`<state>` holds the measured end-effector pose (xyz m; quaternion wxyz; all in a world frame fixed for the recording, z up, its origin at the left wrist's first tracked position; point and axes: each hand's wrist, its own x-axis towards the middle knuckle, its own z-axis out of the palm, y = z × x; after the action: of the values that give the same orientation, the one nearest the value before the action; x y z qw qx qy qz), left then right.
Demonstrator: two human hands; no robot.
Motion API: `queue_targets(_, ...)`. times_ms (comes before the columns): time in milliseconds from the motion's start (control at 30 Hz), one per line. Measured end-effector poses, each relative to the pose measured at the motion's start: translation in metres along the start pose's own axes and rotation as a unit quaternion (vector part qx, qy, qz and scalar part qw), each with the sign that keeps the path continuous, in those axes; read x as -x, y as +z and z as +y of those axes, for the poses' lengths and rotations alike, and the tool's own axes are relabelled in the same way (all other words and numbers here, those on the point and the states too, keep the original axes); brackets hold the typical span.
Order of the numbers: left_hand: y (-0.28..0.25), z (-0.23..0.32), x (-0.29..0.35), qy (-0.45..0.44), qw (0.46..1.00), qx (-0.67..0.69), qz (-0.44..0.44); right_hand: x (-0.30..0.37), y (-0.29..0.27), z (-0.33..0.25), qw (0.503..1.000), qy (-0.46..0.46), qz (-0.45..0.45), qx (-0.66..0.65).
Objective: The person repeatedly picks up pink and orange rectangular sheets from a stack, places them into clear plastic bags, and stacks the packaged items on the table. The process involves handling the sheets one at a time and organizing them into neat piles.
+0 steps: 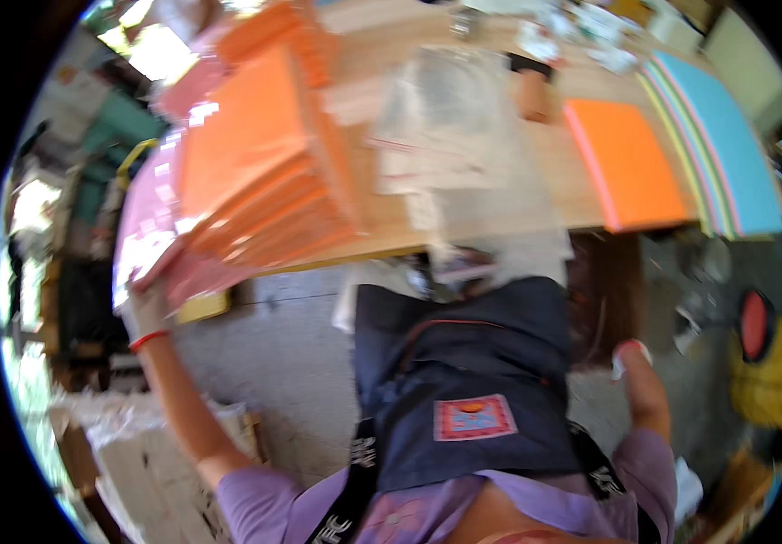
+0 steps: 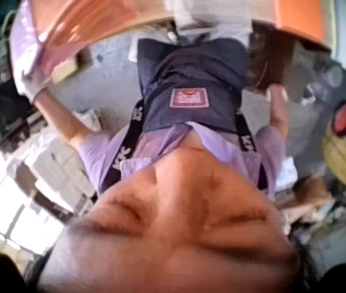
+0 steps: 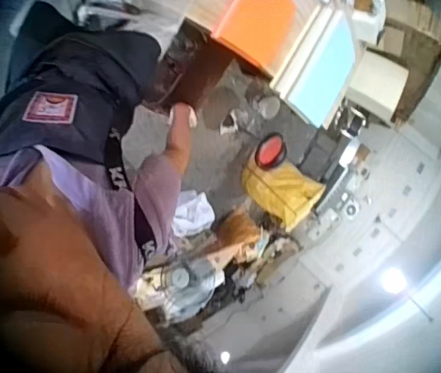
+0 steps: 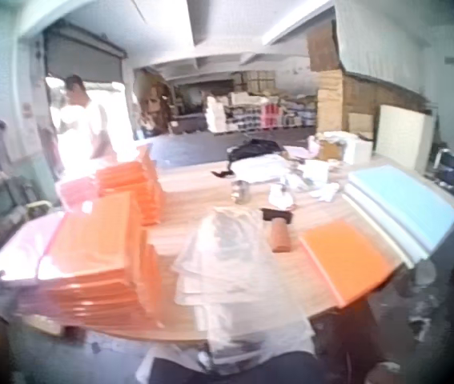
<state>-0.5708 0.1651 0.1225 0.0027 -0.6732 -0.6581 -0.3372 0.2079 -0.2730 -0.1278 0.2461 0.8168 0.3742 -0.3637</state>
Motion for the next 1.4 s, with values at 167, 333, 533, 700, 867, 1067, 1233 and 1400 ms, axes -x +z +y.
queue_targets(167,-0.027,0.018,0.001,0.005,0.991,-0.132,-0.025,-0.017,-0.05,0.017,0.975,0.017,0.212,-0.062)
queue_targets(333,-0.036,0.11,0.061,-0.311,0.634,0.707,0.032,0.058,-0.159,-0.011,0.784,-0.077,0.604,-0.122)
queue_targets(533,0.12,0.209,0.207,-0.008,0.836,0.541,-0.087,0.037,-0.195,-0.059,0.786,-0.065,0.614,0.042)
queue_targets(700,0.222,0.342,0.222,0.38,0.856,0.202,-0.287,0.023,-0.205,-0.068,0.813,-0.051,0.578,0.05)
queue_targets(867,0.306,0.347,0.214,0.384,0.88,0.172,-0.221,0.026,-0.208,-0.073,0.81,-0.058,0.58,0.054)
queue_targets(1067,0.331,0.347,0.19,0.384,0.891,0.121,-0.212,0.034,-0.215,-0.061,0.814,-0.139,0.565,0.002)
queue_targets(1233,0.326,0.346,0.19,0.374,0.895,0.144,-0.198,0.045,-0.237,-0.056,0.884,-0.108,0.455,-0.005)
queue_targets(1400,0.328,0.346,0.191,0.368,0.897,0.101,-0.223,0.045,-0.25,-0.05,0.903,-0.106,0.416,-0.005)
